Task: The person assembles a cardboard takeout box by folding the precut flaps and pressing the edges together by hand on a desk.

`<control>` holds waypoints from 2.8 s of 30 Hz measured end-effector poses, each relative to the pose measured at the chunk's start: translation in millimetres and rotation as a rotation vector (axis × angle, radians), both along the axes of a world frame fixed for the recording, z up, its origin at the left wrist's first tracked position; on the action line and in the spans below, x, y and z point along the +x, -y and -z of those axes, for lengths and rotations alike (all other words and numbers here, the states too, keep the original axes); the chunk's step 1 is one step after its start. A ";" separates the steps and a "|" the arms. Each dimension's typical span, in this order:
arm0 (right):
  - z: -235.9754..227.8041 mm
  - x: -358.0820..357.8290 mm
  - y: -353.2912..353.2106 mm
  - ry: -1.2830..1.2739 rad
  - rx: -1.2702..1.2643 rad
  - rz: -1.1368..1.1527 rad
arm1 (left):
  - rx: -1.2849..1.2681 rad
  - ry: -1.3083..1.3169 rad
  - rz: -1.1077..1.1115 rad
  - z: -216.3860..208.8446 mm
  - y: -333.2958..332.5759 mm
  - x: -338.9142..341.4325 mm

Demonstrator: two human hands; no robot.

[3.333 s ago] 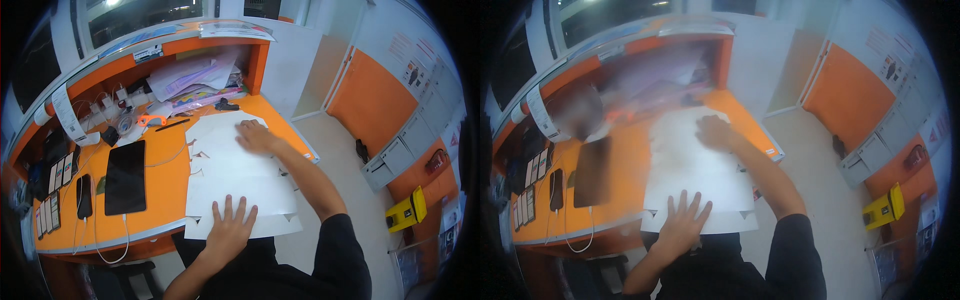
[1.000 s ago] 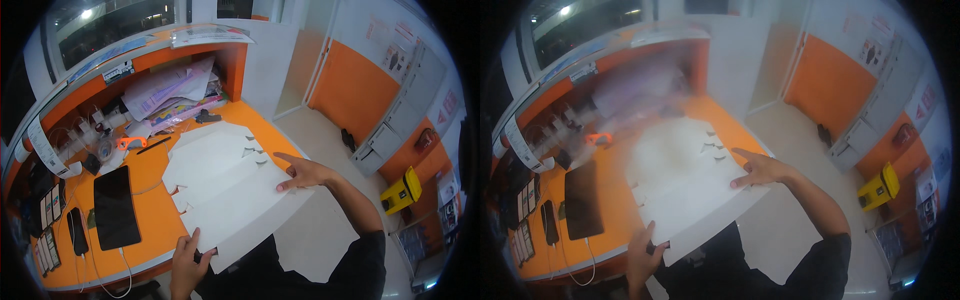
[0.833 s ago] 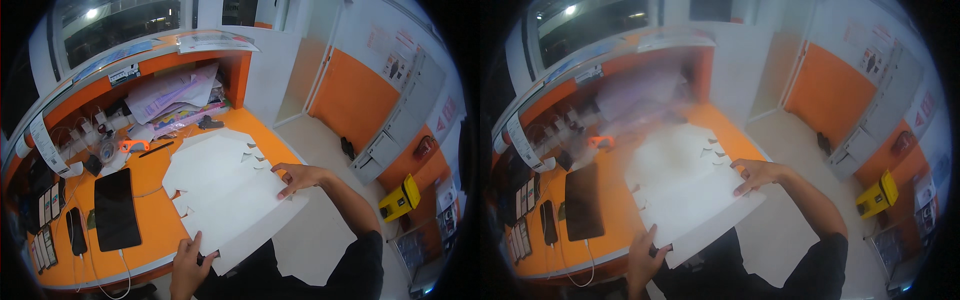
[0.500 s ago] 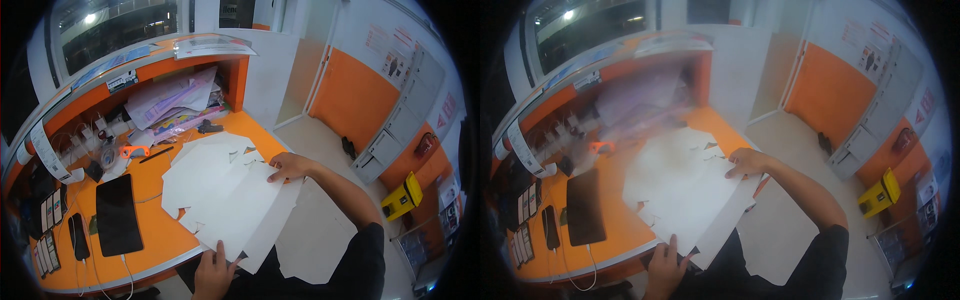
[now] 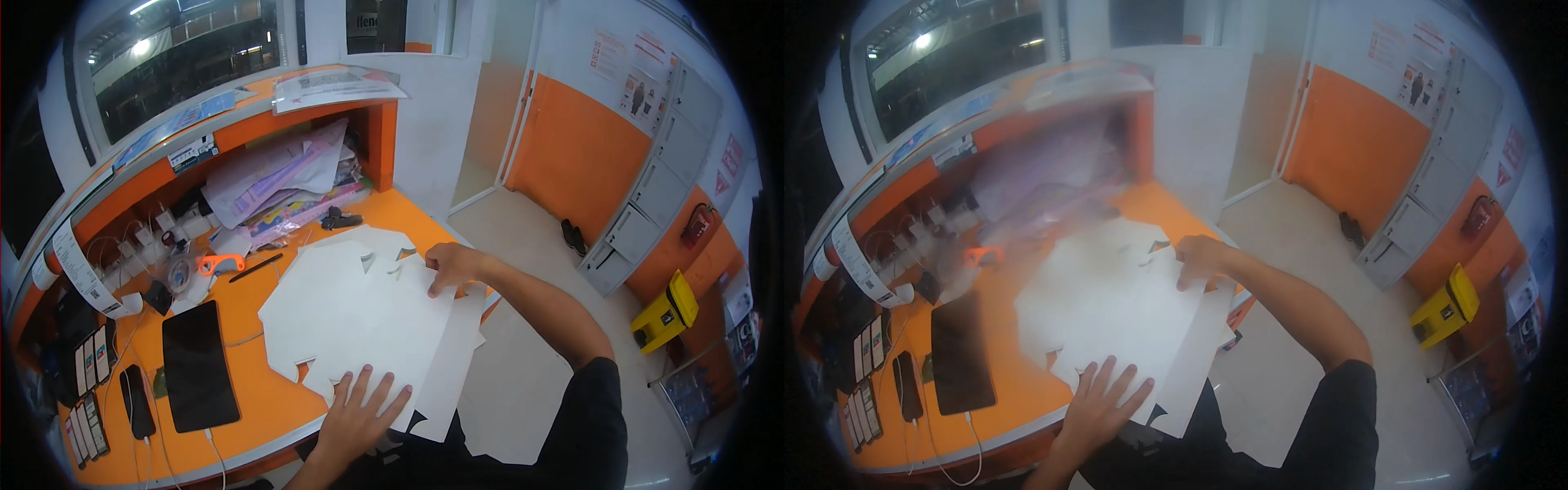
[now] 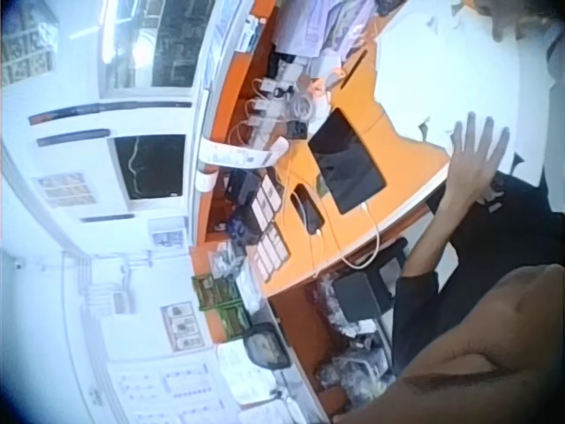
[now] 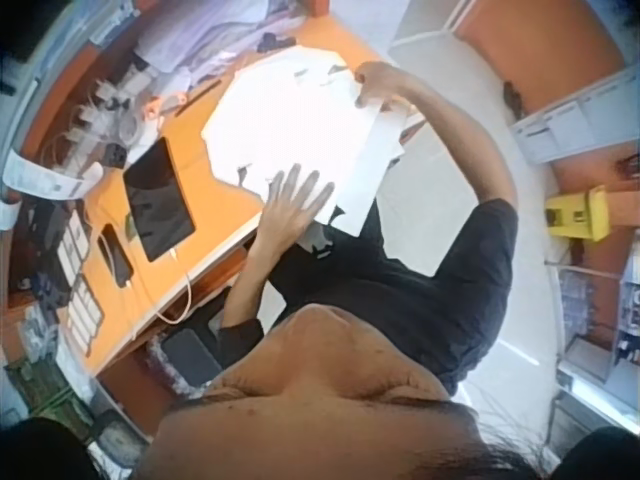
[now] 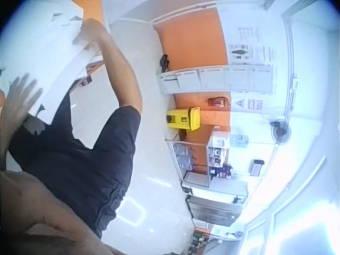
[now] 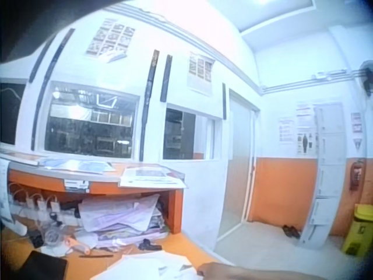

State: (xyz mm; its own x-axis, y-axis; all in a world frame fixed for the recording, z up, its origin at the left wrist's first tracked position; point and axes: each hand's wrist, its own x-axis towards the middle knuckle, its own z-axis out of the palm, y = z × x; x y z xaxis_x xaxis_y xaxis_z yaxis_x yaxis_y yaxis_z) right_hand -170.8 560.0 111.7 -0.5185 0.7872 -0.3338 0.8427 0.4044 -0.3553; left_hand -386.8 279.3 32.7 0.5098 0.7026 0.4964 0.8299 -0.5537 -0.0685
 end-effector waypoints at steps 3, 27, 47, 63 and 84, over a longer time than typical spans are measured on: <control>-9.1 -16.8 7.9 0.014 0.014 0.013 | -0.008 -0.041 -0.008 3.0 -3.2 4.3; 8.8 -26.4 32.2 -0.057 0.340 -0.069 | -0.073 -0.047 0.036 -5.4 -12.5 15.5; 44.7 -32.8 117.6 0.168 0.730 -0.363 | -0.036 -0.010 0.021 -5.1 -8.5 23.9; 46.3 -17.5 100.1 -0.109 0.563 -0.365 | -0.726 -0.005 0.310 -80.0 -62.6 -9.8; 0.7 3.9 97.3 -0.186 0.164 -0.493 | -1.033 -0.137 -0.153 -85.4 -146.6 -2.5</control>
State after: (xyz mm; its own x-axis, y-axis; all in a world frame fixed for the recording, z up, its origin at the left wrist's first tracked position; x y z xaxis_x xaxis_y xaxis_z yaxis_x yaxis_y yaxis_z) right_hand -167.0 462.6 111.0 -0.8774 0.4703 -0.0949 0.4687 0.7980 -0.3787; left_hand -389.3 425.9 118.1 0.3860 0.8133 -0.4353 0.9169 -0.2863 0.2780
